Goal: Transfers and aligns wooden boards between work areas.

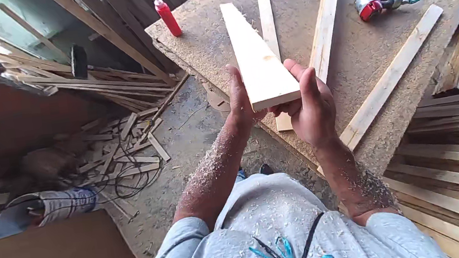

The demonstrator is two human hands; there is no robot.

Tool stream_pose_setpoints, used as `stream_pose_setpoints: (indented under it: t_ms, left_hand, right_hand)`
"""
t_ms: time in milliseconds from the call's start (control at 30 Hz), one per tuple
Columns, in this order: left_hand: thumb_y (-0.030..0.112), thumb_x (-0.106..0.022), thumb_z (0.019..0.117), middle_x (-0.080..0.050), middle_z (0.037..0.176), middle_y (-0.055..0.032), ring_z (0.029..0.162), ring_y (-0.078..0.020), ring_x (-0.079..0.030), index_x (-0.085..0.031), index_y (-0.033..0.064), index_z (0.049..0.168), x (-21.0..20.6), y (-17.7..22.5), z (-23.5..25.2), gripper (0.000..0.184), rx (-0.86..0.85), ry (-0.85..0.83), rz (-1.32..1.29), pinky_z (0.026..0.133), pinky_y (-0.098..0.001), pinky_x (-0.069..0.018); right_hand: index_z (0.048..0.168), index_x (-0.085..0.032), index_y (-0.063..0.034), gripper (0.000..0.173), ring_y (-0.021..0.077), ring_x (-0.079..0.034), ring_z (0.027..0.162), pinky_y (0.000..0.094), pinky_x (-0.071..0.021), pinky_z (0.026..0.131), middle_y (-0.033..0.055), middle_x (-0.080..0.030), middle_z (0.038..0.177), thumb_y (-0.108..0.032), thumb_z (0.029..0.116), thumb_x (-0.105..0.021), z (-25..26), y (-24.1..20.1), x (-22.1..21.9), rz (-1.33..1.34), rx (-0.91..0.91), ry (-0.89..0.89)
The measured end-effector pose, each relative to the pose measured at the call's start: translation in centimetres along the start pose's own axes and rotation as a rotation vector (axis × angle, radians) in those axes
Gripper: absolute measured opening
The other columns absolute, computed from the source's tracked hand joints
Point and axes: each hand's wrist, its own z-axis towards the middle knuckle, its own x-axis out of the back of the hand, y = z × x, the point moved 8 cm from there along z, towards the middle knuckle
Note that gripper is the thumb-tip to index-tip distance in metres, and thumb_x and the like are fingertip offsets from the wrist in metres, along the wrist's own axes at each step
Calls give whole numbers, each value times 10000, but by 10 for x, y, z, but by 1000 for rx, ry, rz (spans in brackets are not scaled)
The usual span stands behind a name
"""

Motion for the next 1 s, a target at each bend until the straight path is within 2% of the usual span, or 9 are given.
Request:
stream_pose_setpoints:
  t_ms: [100,167,200,267,467,600,700,800,1000]
  left_hand:
    - [991,-145,779,-714,896,-155,579,-214,-666,-602,118,1308,15,-2,1,1119,-11,80,4,387,-330,-513]
    - [967,-80,800,-634,1376,-170,1055,-294,-710,-491,139,1469,17,1,2,1141,-41,-70,-15,722,-442,-623]
    - [960,-69,802,-578,1452,-187,1219,-334,-643,-468,113,1482,14,4,3,1157,-72,-120,-52,906,-511,-585]
    - [944,-98,810,-593,1420,-215,1297,-367,-588,-501,49,1427,11,8,5,1159,-125,-111,-132,1042,-572,-503]
    - [929,13,815,-634,1361,-234,1292,-353,-610,-474,-6,1407,16,15,-11,1209,-146,42,-252,1057,-530,-514]
    - [804,-172,959,-730,1064,-169,983,-294,-737,-542,59,1301,34,28,-66,900,-60,344,-341,864,-473,-616]
    - [704,-239,1008,-711,944,-180,842,-314,-718,-534,62,1291,87,28,-140,761,9,313,-364,809,-505,-605]
    - [618,-293,1031,-703,930,-144,724,-254,-695,-555,111,1270,135,21,-256,618,145,445,-264,649,-409,-603]
    - [531,-583,963,-695,1084,-129,776,-174,-687,-612,134,1297,149,17,-466,519,181,508,-125,665,-305,-594]
  right_hand:
    - [1493,-406,10,698,247,-709,737,388,-639,615,187,-681,1102,-549,1091,-293,-3,7,-5,13,-23,-22]
    - [1503,-406,-2,696,249,-710,752,389,-638,616,189,-678,1118,-552,1090,-298,-6,14,-10,23,-34,-41]
    - [1514,-397,-3,696,255,-715,753,398,-642,617,193,-681,1115,-547,1092,-297,-8,17,-12,26,-38,-45]
    - [1518,-391,-2,682,258,-718,746,408,-646,615,194,-682,1109,-529,1096,-297,-10,20,-16,24,-42,-45]
    - [1523,-380,-10,571,253,-715,730,387,-642,639,196,-692,1026,-406,1115,-330,-23,34,-36,-1,-80,-66]
    - [1582,-232,66,598,235,-719,745,363,-641,642,193,-697,1059,-202,1085,-428,-55,71,-64,-122,-189,-153]
    - [1581,-284,41,661,179,-714,706,348,-631,646,97,-730,899,-207,1036,-562,-105,131,-85,-303,-423,-360]
    - [1471,-497,-14,517,150,-718,745,320,-613,676,75,-758,992,-305,1048,-563,-146,192,-96,-458,-705,-524]
    - [1440,-514,9,568,244,-704,1098,418,-600,933,177,-674,1271,-401,1051,-564,-114,284,-141,-494,-776,-292]
